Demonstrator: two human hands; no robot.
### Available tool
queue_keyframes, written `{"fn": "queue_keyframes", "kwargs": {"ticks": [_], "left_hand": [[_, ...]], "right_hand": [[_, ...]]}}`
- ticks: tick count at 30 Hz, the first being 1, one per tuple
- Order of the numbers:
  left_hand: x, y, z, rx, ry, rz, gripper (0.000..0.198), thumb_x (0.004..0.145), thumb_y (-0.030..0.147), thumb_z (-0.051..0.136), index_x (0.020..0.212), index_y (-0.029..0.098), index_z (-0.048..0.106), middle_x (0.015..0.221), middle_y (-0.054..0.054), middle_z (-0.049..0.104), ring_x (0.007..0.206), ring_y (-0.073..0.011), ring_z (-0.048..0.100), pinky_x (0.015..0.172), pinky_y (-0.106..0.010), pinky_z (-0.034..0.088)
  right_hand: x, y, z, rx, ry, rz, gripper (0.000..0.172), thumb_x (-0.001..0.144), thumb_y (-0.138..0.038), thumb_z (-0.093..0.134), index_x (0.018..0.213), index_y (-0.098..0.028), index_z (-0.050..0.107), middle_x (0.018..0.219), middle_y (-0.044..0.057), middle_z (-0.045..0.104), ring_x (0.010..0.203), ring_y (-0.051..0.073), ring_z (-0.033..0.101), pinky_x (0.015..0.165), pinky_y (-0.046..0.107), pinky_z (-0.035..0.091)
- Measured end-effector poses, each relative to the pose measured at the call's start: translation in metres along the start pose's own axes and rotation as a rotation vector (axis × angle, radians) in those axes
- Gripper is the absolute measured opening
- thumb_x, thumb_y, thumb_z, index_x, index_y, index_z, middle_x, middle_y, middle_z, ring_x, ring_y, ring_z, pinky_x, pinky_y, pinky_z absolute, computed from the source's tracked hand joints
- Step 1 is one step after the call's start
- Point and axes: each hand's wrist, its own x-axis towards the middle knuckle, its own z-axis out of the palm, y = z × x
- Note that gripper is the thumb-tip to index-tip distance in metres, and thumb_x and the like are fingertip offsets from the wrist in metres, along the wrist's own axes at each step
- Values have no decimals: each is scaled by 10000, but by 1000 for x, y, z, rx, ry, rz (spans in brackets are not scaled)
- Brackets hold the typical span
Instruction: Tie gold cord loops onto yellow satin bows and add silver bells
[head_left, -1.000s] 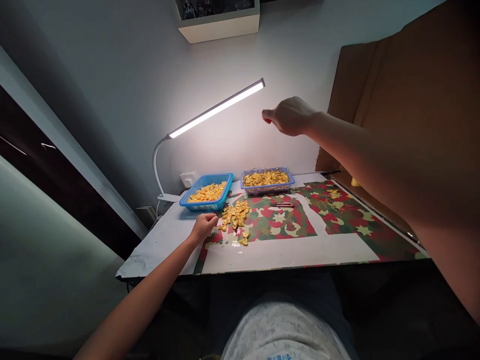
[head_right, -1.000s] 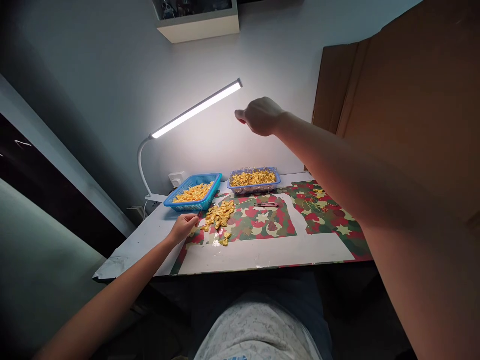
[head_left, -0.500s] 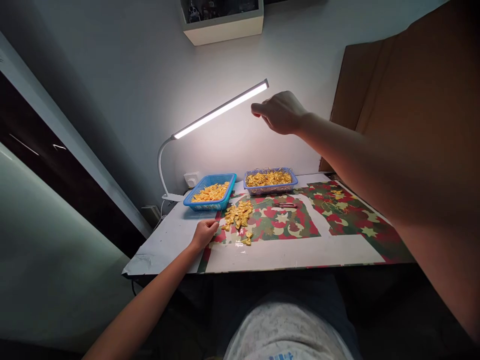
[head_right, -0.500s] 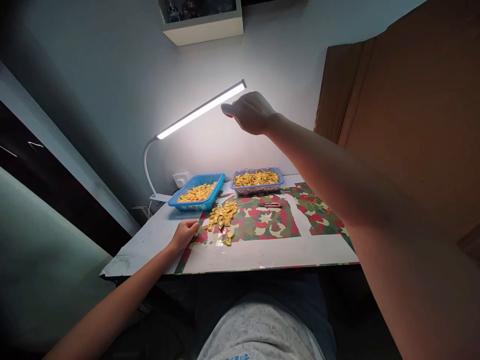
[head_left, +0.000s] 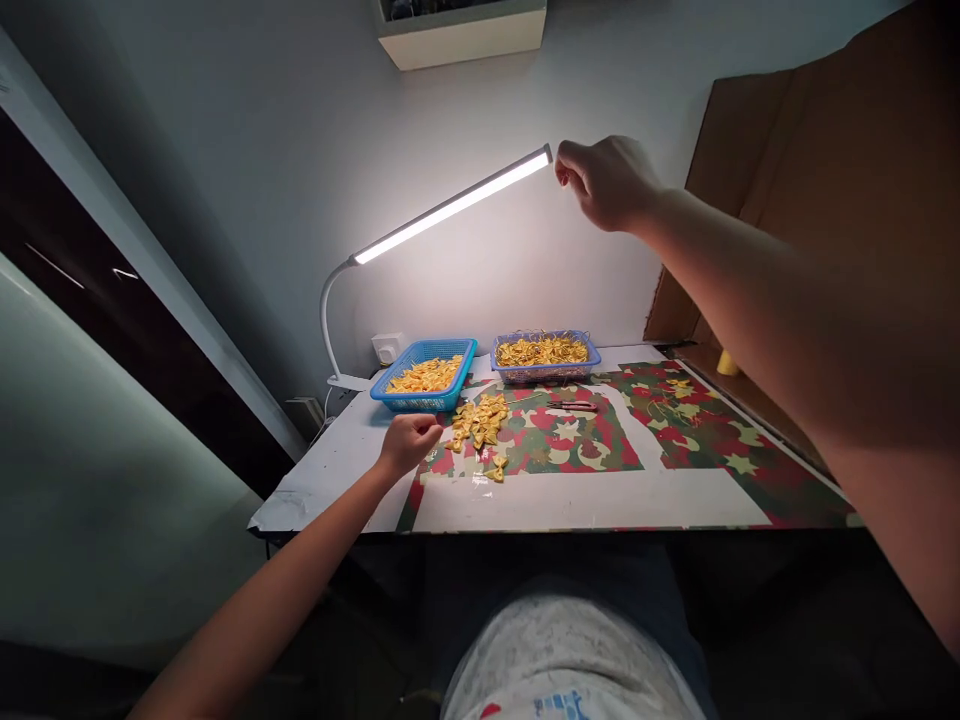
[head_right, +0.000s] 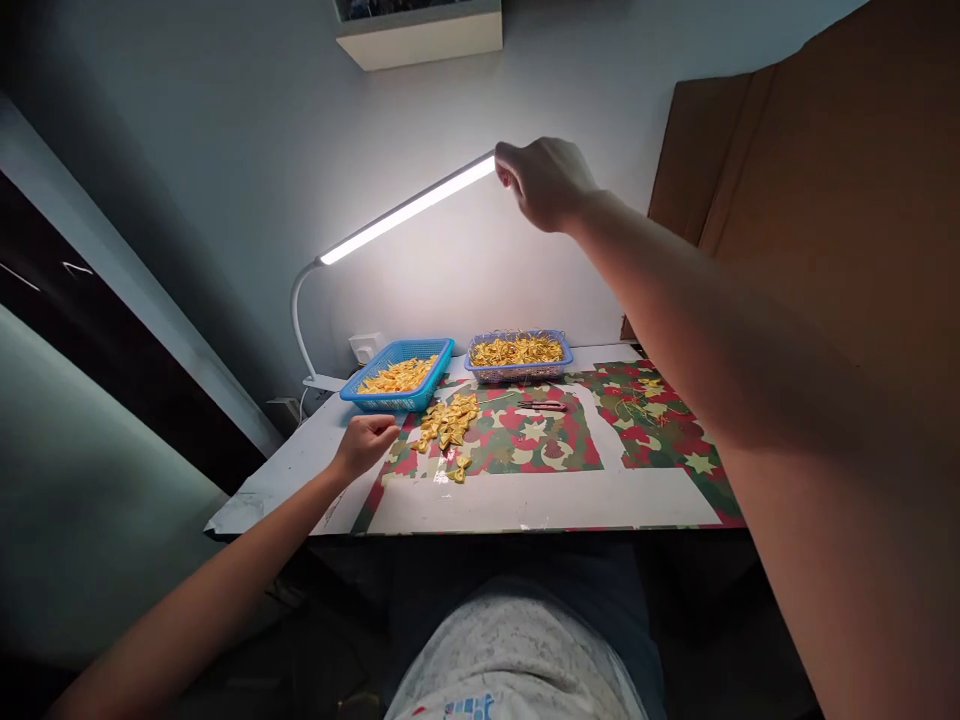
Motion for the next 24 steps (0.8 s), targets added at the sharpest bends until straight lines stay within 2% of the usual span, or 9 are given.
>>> {"fn": "queue_keyframes", "kwargs": {"ticks": [4, 6, 8, 10, 12, 14, 17, 20, 24], "left_hand": [[5, 12, -14, 60, 100, 20, 308, 916, 350, 592, 1143, 141, 614, 1137, -71, 640, 950, -218, 643, 797, -390, 555], [4, 19, -18, 85, 140, 50, 257, 914, 347, 587, 1051, 138, 643, 1062, -67, 658, 939, -216, 637, 831, -416, 531], [3, 26, -21, 98, 168, 98, 211, 884, 331, 590, 865, 141, 679, 979, -79, 669, 979, -262, 619, 909, -495, 469], [5, 33, -23, 89, 190, 153, 205, 824, 331, 604, 745, 159, 684, 1034, -119, 660, 1109, -350, 561, 1008, -599, 342], [10, 39, -24, 52, 205, 205, 216, 761, 370, 643, 848, 183, 709, 1241, -150, 588, 1272, -428, 431, 1079, -655, 186], [18, 47, -25, -8, 206, 250, 442, 713, 433, 684, 1090, 205, 674, 1418, -161, 456, 1381, -449, 293, 1121, -647, 89], [34, 63, -29, -128, 197, 305, 731, 704, 528, 677, 1327, 180, 518, 1528, -187, 307, 1445, -423, 191, 1151, -582, 146], [52, 92, -38, -263, 198, 358, 827, 700, 578, 673, 1376, 155, 453, 1571, -196, 246, 1460, -392, 178, 1154, -528, 209], [75, 146, -56, -480, 194, 423, 714, 812, 574, 552, 1375, 145, 452, 1459, -177, 468, 1361, -300, 419, 1089, -431, 360]], "right_hand": [[-5, -7, 7, 22, -69, 1, 261, 929, -185, 419, 1083, -198, 628, 889, 87, 692, 765, 250, 574, 635, 327, 262], [-6, -12, 11, 17, -111, -5, 268, 919, -187, 426, 1089, -204, 633, 932, 90, 702, 792, 262, 593, 624, 320, 265], [-6, -16, 12, 18, -128, -12, 275, 917, -184, 422, 1089, -205, 636, 940, 87, 707, 803, 263, 606, 621, 315, 266], [-6, -20, 12, 22, -129, -24, 283, 914, -173, 414, 1082, -204, 640, 914, 80, 709, 796, 255, 610, 618, 311, 265], [-6, -22, 9, 17, -124, -38, 297, 912, -168, 403, 1083, -203, 644, 893, 74, 709, 782, 246, 609, 613, 308, 262], [-6, -24, 6, 10, -120, -60, 307, 912, -173, 398, 1094, -202, 644, 892, 74, 708, 772, 238, 602, 608, 304, 257], [-6, -27, 3, 13, -122, -90, 309, 916, -177, 393, 1102, -201, 638, 888, 74, 701, 750, 221, 585, 601, 297, 247], [-5, -32, 0, 29, -121, -110, 303, 925, -178, 381, 1097, -201, 630, 857, 67, 688, 724, 208, 564, 598, 294, 240], [-7, -43, -1, 59, -121, -133, 292, 934, -191, 378, 1091, -206, 624, 838, 65, 678, 702, 201, 545, 609, 298, 246]]}}
